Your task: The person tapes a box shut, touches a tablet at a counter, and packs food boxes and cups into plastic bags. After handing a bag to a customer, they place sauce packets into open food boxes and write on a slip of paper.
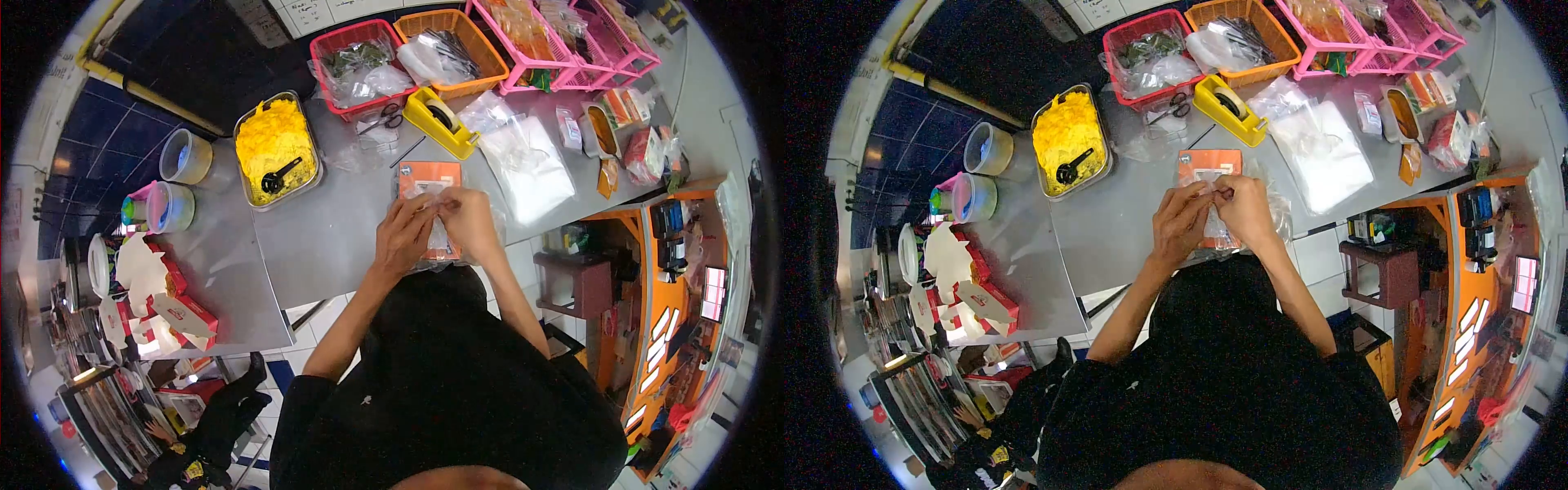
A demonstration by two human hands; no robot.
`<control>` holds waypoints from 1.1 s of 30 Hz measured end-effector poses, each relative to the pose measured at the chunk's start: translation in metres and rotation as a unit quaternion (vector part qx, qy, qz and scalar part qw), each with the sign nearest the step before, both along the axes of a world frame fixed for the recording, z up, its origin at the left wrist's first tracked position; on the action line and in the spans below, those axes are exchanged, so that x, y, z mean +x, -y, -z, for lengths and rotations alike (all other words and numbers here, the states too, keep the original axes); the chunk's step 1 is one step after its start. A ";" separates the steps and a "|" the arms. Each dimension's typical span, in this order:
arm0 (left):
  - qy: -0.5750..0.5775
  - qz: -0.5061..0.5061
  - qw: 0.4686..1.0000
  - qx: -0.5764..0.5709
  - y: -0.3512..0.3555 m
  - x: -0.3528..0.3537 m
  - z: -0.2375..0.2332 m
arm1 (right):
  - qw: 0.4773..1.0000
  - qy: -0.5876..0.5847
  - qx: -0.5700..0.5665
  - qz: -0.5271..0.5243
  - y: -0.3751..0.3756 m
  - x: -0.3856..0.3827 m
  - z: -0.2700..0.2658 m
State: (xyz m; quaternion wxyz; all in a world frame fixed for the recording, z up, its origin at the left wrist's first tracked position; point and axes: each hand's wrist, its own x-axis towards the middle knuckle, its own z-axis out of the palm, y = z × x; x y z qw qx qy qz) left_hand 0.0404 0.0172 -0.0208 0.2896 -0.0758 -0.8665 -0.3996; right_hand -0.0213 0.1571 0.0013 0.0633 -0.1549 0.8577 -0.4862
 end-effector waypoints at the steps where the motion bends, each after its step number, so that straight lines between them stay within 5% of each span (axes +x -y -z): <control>1: -0.021 0.004 0.999 -0.024 0.002 -0.001 0.001 | 1.000 0.001 0.018 -0.005 0.001 0.000 -0.001; 6: 0.008 -0.038 0.998 -0.049 0.006 -0.004 -0.002 | 0.999 0.021 -0.035 0.019 0.004 0.007 0.000; 11: 0.149 -0.062 0.975 0.155 0.005 0.002 -0.001 | 0.998 -0.046 -0.022 0.022 0.008 0.011 0.010; 17: 0.160 -0.028 0.984 0.069 0.006 0.010 -0.013 | 0.998 -0.033 -0.059 0.013 0.009 0.017 0.004; 19: 0.155 -0.037 0.985 0.069 0.006 0.011 -0.011 | 0.991 0.058 -0.107 0.054 0.012 0.017 -0.006; 33: 0.158 -0.015 0.986 0.049 0.005 0.014 -0.003 | 0.994 0.061 -0.086 0.012 0.006 0.013 0.005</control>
